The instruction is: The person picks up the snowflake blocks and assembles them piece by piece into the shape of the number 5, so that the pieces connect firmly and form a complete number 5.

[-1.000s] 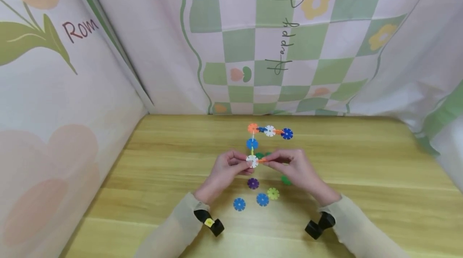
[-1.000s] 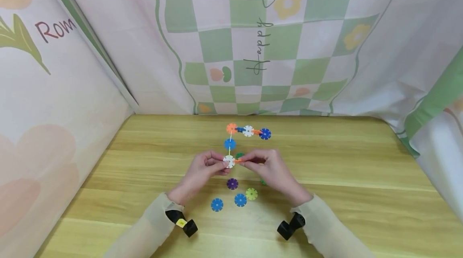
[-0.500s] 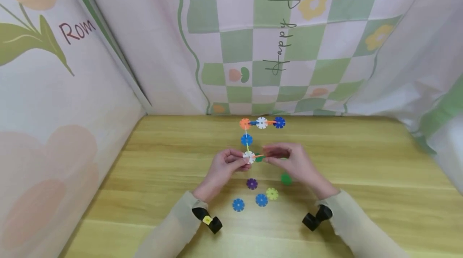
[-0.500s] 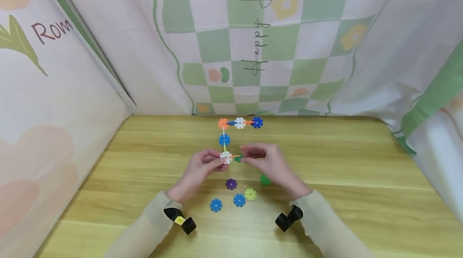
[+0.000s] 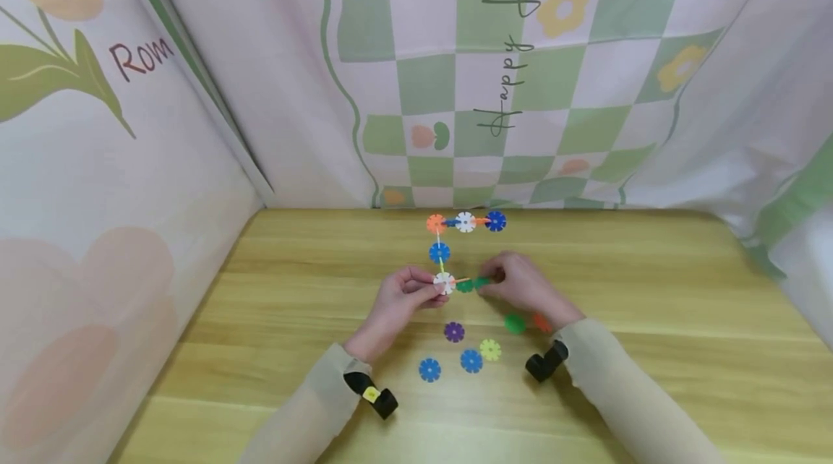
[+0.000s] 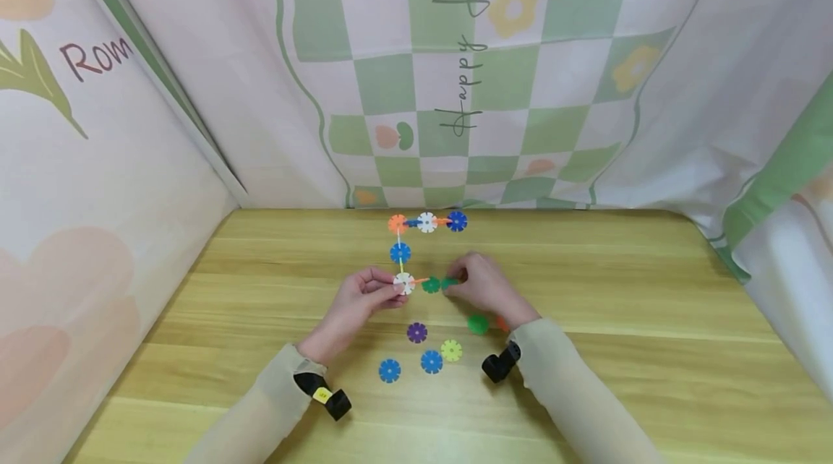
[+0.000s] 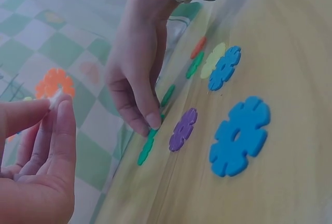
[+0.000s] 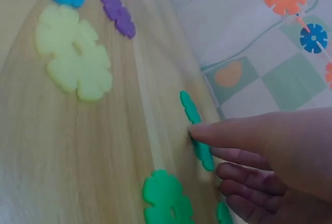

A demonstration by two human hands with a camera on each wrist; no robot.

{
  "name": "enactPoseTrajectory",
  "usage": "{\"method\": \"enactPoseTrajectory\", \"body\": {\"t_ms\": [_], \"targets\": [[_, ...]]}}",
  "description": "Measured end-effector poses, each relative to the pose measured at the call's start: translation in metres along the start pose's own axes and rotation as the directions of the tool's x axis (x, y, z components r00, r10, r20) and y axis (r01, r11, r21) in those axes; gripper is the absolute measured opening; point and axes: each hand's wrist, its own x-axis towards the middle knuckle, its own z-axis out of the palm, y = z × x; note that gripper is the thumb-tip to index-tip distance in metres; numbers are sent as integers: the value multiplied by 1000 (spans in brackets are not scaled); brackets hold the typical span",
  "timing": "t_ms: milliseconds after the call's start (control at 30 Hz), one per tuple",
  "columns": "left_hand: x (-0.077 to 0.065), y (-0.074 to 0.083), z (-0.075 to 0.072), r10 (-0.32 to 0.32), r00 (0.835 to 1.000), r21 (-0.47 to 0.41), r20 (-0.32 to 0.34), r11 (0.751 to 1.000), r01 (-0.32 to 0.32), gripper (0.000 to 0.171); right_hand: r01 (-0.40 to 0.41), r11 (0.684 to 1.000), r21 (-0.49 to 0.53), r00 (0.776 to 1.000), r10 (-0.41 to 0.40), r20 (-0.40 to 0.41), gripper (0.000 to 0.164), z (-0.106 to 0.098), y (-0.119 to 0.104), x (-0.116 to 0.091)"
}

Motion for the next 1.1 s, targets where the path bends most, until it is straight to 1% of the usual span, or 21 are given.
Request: {"method": "enactPoseTrajectory", "body": {"t_ms": [133, 267, 400, 500, 700, 800, 900, 1100], "targets": [[0, -1, -1, 0, 1000, 5, -1, 1000, 0, 14, -6, 998, 56, 1000, 5, 24, 25, -1, 1, -2], [0, -1, -2, -2, 1000, 14, -4, 1000, 2, 14, 21, 985, 170, 1000, -23, 10, 18, -2, 0, -10], [0, 0, -3, -4, 1000, 34, -16, 999, 5, 15, 40, 955, 295, 999, -30, -39, 19, -7, -10, -21], [0, 1, -4, -7, 1000, 42, -22, 999, 8, 17, 23, 925, 380, 997, 4, -71, 23, -13, -20, -28], [1, 1, -3, -5, 1000, 34, -6, 999, 6, 17, -12, 865, 502, 988, 89, -130, 29, -19, -34, -38], [0, 0, -3, -5, 1000, 40, -10, 999, 6, 18, -26, 840, 542, 984, 118, -134, 31, -19, -39, -40], [0, 1, -3, -4, 1000, 48, -14, 999, 5, 18, -30, 821, 571, 984, 125, -129, 31, -16, -42, -41], [1, 0, -2, -1, 1000, 32, 4, 999, 1, 16, 4, 804, 594, 984, 103, -145, 28, -9, -42, -40]]}}
